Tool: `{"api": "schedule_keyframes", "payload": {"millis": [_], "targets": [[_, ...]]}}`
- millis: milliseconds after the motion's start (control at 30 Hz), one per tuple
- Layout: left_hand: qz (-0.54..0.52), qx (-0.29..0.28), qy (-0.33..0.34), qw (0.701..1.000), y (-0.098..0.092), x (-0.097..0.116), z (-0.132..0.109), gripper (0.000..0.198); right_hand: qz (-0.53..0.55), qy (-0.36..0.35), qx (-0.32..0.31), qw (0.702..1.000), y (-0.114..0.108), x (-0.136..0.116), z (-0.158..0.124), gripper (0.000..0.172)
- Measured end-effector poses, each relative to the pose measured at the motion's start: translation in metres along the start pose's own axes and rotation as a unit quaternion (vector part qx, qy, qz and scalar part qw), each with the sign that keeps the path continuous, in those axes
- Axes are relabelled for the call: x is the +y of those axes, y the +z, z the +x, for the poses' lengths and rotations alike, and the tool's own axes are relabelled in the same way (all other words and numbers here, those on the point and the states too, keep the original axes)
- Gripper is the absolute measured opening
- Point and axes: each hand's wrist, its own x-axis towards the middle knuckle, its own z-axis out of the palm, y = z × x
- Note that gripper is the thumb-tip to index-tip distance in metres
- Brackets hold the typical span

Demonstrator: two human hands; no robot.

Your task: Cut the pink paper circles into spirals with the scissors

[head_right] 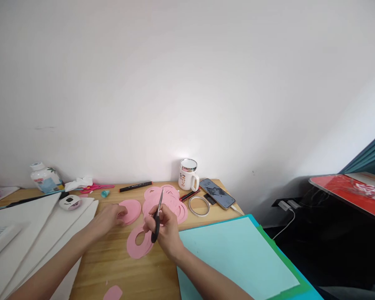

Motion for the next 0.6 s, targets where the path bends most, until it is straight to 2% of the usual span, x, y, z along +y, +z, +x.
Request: {"api": "schedule_keyframes", "payload": {"millis": [100, 233, 367, 600], "targets": [[0.001, 0.002, 0.007, 1.000, -0.003, 0.001, -0.001, 0.012, 0.026, 0.015, -0.012, 0.999, 0.003, 0.014, -0.001, 0.025], [-0.010, 0.009, 0.008, 1.000, -0.003, 0.001, 0.001, 0.015, 0.023, 0.005, 0.021, 1.000, -0.002, 0.023, -0.002, 0.026], [-0.014, 0.020, -0.005, 1.000, -0.002, 0.001, 0.004, 0.020, 0.019, 0.004, 0.041, 0.999, -0.006, 0.024, -0.002, 0.027], [-0.045, 0.016, -0.029, 0.998, -0.007, 0.008, 0.006, 0.017, 0.035, 0.020, 0.016, 0.999, -0.009, 0.022, -0.005, 0.028]]}}
